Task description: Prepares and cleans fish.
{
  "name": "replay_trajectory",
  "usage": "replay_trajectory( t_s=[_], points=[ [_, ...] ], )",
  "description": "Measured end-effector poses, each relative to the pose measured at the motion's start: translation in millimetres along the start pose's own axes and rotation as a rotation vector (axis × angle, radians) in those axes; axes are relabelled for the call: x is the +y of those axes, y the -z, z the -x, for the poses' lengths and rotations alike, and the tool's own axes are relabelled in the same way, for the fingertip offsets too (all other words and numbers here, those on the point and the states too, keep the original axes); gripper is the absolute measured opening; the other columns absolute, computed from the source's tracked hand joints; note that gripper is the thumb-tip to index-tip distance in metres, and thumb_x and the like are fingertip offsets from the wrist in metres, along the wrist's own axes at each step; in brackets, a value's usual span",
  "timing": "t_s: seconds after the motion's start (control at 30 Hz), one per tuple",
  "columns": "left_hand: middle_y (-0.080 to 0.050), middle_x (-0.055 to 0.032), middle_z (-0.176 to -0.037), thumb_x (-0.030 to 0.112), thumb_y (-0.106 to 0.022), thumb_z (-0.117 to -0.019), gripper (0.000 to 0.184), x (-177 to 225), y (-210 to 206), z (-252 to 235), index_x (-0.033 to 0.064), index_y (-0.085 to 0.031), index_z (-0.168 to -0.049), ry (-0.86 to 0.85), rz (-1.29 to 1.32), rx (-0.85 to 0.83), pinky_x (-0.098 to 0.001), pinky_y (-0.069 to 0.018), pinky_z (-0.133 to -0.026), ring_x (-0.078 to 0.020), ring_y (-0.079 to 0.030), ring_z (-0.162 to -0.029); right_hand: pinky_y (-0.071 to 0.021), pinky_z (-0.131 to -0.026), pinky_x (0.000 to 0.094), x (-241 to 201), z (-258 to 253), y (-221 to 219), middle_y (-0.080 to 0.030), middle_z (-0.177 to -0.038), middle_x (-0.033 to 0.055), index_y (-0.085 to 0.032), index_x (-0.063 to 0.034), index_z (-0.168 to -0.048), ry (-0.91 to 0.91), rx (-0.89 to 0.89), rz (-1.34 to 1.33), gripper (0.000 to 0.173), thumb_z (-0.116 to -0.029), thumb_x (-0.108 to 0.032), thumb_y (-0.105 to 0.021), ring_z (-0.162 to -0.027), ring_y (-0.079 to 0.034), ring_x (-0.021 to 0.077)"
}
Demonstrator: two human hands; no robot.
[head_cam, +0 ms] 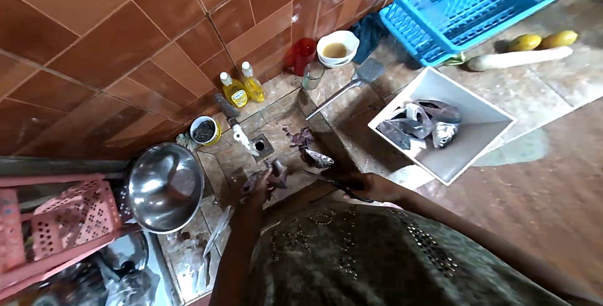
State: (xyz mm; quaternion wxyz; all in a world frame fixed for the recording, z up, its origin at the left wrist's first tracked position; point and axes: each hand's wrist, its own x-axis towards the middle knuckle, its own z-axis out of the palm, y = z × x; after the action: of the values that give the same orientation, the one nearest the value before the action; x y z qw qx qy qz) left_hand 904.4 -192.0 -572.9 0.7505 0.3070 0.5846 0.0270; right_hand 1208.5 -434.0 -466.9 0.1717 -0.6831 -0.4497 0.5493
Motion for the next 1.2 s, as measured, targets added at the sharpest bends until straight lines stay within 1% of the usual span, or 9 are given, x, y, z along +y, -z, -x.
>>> replay_trajectory(
  t_s=[0.03, 0.17, 0.27, 0.37, 0.6, 0.7, 0.83, 1.0, 1.2],
  points=[
    [-0.061, -0.0180, -0.133, 0.026, -0.067, -0.0995, 0.056, -3.0, -1.9, -2.4, 0.0087, -0.043, -0.148, -0.022, -0.029, 0.011, -0.0466, -0.0579, -0.090, -0.0290, -0.065, -0.112, -0.0545, -0.093, 0.0506, -2.3, 2.4, -1.3, -0.073, -0.108, 0.0123, -0.065, -0.0098, -0.130, 0.008, -0.003, -0.016, 0.046, -0.0950, -0.039, -0.072, -0.097, -0.070, 0.0242],
    [-0.058, -0.0117, -0.089, 0.003, -0.067, -0.0879, 0.052, -9.3, -12.6, -7.0, 0.0003, -0.042, -0.133, -0.076, -0.239, 0.059, -0.0305, -0.0506, -0.057, -0.0161, -0.057, -0.065, -0.0535, -0.093, 0.0520, -0.9, 10.4, -6.7, -0.072, -0.109, 0.0145, -0.065, -0.0098, -0.131, 0.035, 0.005, 0.003, 0.046, -0.0955, -0.038, -0.070, -0.097, -0.069, 0.0263],
    [-0.058, -0.0231, -0.126, 0.020, -0.077, -0.0900, 0.074, 2.3, -29.1, 8.4, 0.0021, -0.036, -0.150, -0.026, -0.407, 0.095, -0.0448, -0.0536, -0.086, -0.0294, -0.061, -0.103, -0.0531, -0.094, 0.0537, 4.5, 10.9, -13.5, -0.072, -0.109, 0.0154, -0.065, -0.0095, -0.131, 0.065, 0.027, 0.016, 0.046, -0.0960, -0.039, -0.070, -0.099, -0.070, 0.0281],
    [-0.036, -0.0299, -0.156, 0.021, -0.085, -0.0806, 0.097, 6.1, -44.6, 15.6, 0.0010, -0.029, -0.157, -0.212, -0.892, 0.175, -0.0522, -0.0439, -0.112, -0.0416, -0.044, -0.140, -0.0536, -0.094, 0.0506, -7.4, 16.0, -16.6, -0.072, -0.109, 0.0135, -0.067, -0.0090, -0.129, 0.052, 0.029, -0.010, 0.043, -0.0955, -0.036, -0.072, -0.098, -0.070, 0.0253],
    [-0.022, -0.0255, -0.165, 0.046, -0.081, -0.0828, 0.096, 16.8, -71.3, -4.0, 0.0258, -0.030, -0.162, -0.245, -1.298, 0.178, -0.0576, -0.0510, -0.102, -0.0451, -0.052, -0.132, -0.0527, -0.077, 0.0510, 1.4, 29.8, -19.8, -0.066, -0.086, 0.0134, -0.065, -0.0029, -0.110, -0.006, 0.031, 0.054, 0.040, -0.0960, -0.041, -0.069, -0.079, -0.065, 0.0267],
    [-0.023, -0.0256, -0.164, 0.049, -0.082, -0.0811, 0.084, 17.3, -81.3, -10.2, 0.0198, -0.048, -0.152, -0.198, -1.379, 0.167, -0.0606, -0.0478, -0.104, -0.0470, -0.048, -0.135, -0.0527, -0.077, 0.0525, 12.6, 40.6, -17.6, -0.065, -0.085, 0.0139, -0.064, -0.0028, -0.108, -0.058, 0.050, 0.070, 0.042, -0.0954, -0.043, -0.070, -0.079, -0.065, 0.0281],
    [-0.022, -0.0269, -0.164, 0.045, -0.081, -0.0834, 0.080, -1.8, -83.7, -7.7, 0.0139, -0.049, -0.150, -0.233, -1.531, 0.163, -0.0598, -0.0461, -0.107, -0.0478, -0.041, -0.141, -0.0527, -0.077, 0.0548, 23.0, 48.3, -18.8, -0.066, -0.086, 0.0157, -0.065, -0.0022, -0.109, -0.097, 0.118, 0.036, 0.043, -0.0949, -0.042, -0.070, -0.081, -0.066, 0.0306],
    [-0.038, -0.0237, -0.156, 0.033, -0.082, -0.0839, 0.055, -14.0, -55.1, -12.3, 0.0131, -0.067, -0.133, -0.403, -1.395, 0.047, -0.0495, -0.0488, -0.107, -0.0385, -0.049, -0.137, -0.0523, -0.081, 0.0552, 19.4, 37.3, -19.8, -0.067, -0.090, 0.0170, -0.065, -0.0008, -0.110, -0.084, 0.082, 0.017, 0.041, -0.0969, -0.039, -0.069, -0.084, -0.066, 0.0312],
    [-0.060, -0.0226, -0.129, 0.015, -0.072, -0.0960, 0.049, -5.7, -12.3, -10.4, -0.0007, -0.050, -0.137, -0.189, -0.585, -0.325, -0.0451, -0.0598, -0.090, -0.0295, -0.067, -0.108, -0.0531, -0.095, 0.0546, 1.2, 9.9, -9.9, -0.073, -0.109, 0.0149, -0.067, -0.0077, -0.126, 0.006, 0.052, -0.033, 0.039, -0.0979, -0.034, -0.069, -0.099, -0.070, 0.0281]
  ],
)
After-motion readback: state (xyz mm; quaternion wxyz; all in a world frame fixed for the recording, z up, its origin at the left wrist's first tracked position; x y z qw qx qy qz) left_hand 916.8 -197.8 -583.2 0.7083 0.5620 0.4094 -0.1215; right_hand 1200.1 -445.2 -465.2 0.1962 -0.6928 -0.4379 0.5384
